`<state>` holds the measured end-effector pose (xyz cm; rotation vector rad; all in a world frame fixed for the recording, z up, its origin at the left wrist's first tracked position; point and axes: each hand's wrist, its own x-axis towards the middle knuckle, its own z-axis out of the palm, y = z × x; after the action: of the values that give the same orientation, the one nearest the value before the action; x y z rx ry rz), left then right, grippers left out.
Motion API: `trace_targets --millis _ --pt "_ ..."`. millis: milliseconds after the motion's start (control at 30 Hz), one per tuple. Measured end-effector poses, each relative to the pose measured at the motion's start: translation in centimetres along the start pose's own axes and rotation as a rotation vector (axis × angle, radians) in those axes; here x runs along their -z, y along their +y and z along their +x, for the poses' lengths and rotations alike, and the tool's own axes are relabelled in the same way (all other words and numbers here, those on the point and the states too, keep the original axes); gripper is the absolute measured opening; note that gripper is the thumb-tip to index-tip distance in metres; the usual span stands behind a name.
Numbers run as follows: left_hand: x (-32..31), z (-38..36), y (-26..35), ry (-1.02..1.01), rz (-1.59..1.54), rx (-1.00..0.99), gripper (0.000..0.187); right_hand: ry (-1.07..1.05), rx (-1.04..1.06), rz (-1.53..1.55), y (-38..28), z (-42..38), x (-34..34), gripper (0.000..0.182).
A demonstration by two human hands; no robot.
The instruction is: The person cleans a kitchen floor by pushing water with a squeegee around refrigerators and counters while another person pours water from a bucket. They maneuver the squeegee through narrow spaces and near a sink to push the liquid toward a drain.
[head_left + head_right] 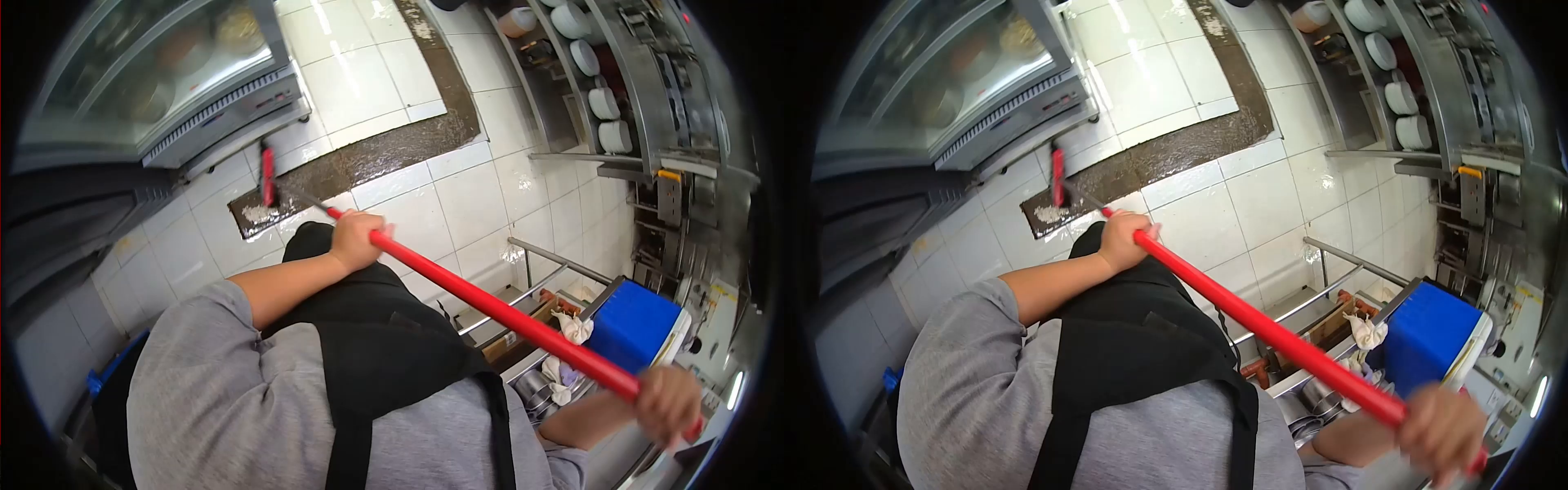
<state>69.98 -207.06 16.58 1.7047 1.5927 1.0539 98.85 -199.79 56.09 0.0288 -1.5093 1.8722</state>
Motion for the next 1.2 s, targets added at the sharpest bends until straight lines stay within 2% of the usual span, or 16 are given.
trace_targets --millis 133,167,233,333,367,400,533,633,700,733,900,967,1033,1100,1167,1200 --pt "-3.4 3.5 0.0 -0.009 -0.049 -0.051 0.035 0.36 0.065 -0.276 -1.2 -1.9 0.3 0.025" --pt "-5.8 5.3 -0.1 -0.018 -0.091 -0.094 0.035 0.369 0.068 -0.279 -2.7 -2.1 0.1 0.025" --pt "-9.1 9.7 1.8 -0.031 -0.181 -0.167 0.036 0.148 0.042 -0.458 -5.4 -1.4 -0.2 0.022" --pt "-12.0 16.0 4.6 -0.165 -0.296 -0.239 0.034 0.244 0.05 -0.711 -5.6 1.7 -1.7 0.035" --pt "-12.0 17.5 5.3 -0.157 -0.324 -0.27 0.034 0.184 -0.021 -0.763 -6.3 2.6 -2.5 0.019" --pt "-11.7 18.6 5.8 -0.211 -0.31 -0.306 0.034 0.125 -0.089 -0.816 -6.9 3.5 -3.2 0.017" --pt "-7.3 21.2 8.6 -0.45 -0.302 -0.439 0.037 0.215 0.149 -0.793 -6.4 8.4 -5.3 0.019" --pt "-3.5 22.7 7.4 -0.598 -0.263 -0.476 0.034 0.202 0.296 -0.665 -5.6 10.2 -2.8 0.026" --pt "-2.8 24.0 2.7 -0.572 -0.192 -0.434 0.032 0.383 0.677 -0.446 -3.0 10.2 0.9 0.029" --pt "-2.2 24.9 0.0 -0.557 -0.174 -0.418 0.029 0.494 0.338 -0.513 -1.1 11.6 2.0 0.034" --pt "-0.3 34.6 -10.8 -0.461 -0.16 -0.326 0.02 0.522 0.446 -0.567 9.9 18.3 7.3 0.038" --pt "0.2 40.7 -14.3 -0.282 -0.083 -0.402 0.017 0.592 0.47 -0.594 13.6 20.1 10.1 0.038" --pt "0.9 46.2 -15.7 -0.133 0.292 -0.275 0.02 0.761 0.432 -0.794 17.4 21.1 12.9 0.038" --pt "1.8 50.6 -15.9 -0.138 0.255 -0.354 0.028 0.856 0.412 -0.902 17.8 22.0 13.9 0.039" --pt "2.2 52.3 -11.1 -0.173 0.03 -0.334 0.034 0.963 0.446 -0.998 15.0 22.8 15.2 0.043" --pt "1.3 52.1 -9.0 -0.145 -0.071 -0.401 0.034 0.857 0.488 -0.896 11.2 21.7 14.7 0.042"
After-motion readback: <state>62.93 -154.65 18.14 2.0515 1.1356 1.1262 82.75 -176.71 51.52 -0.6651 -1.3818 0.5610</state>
